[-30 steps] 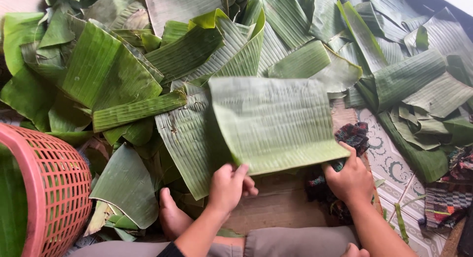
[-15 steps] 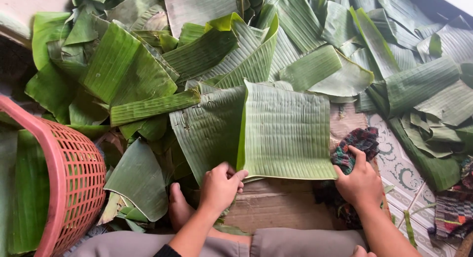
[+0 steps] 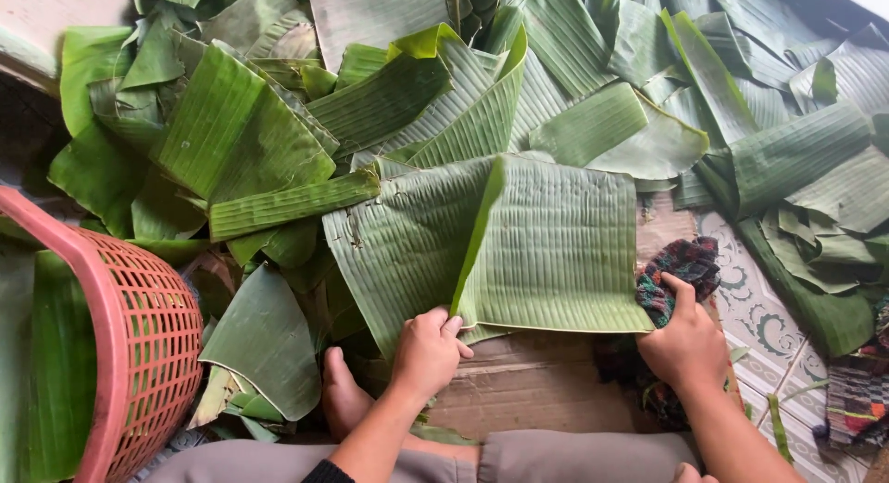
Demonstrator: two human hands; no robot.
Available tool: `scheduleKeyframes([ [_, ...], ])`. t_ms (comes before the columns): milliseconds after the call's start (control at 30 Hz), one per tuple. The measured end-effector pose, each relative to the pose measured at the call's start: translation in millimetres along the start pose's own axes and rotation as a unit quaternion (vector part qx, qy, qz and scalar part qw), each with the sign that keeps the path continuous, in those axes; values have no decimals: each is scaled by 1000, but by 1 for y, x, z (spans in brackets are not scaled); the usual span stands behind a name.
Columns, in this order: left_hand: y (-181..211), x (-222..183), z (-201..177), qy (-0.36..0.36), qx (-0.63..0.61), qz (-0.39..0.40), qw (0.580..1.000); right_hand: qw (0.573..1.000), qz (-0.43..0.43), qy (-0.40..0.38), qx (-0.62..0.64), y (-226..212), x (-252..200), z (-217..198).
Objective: A person sitting on the floor cleans banana leaves by wiping them individually with a cloth and stacking them.
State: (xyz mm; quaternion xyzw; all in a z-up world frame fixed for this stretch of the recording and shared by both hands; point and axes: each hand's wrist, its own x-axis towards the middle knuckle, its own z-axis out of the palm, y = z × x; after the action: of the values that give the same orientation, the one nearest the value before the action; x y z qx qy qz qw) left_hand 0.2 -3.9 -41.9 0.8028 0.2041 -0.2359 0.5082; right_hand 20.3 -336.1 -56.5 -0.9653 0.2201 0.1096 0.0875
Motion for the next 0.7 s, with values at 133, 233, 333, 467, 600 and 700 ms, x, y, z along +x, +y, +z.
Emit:
scheduleKeyframes([
  [133, 13, -5, -3, 11, 8, -5, 1000, 1000, 3, -2, -8, 1, 0, 2],
  [233, 31, -11, -8, 9, -22, -21, 999, 1000, 2, -5, -11, -1, 0, 0],
  [333, 39, -15, -9, 4, -18, -47, 999, 1000, 4, -7, -2, -2, 0, -1],
  [467, 35, -14, -6, -7, -7, -45, 999, 1000, 5, -12, -3, -3, 0, -3],
  [600, 28, -11, -3, -15, 1, -37, 999, 1000, 9, -22, 0, -5, -1, -6],
  [700, 22, -7, -1, -16, -5, -48, 999, 1000, 6, -15, -8, -2, 1, -2],
])
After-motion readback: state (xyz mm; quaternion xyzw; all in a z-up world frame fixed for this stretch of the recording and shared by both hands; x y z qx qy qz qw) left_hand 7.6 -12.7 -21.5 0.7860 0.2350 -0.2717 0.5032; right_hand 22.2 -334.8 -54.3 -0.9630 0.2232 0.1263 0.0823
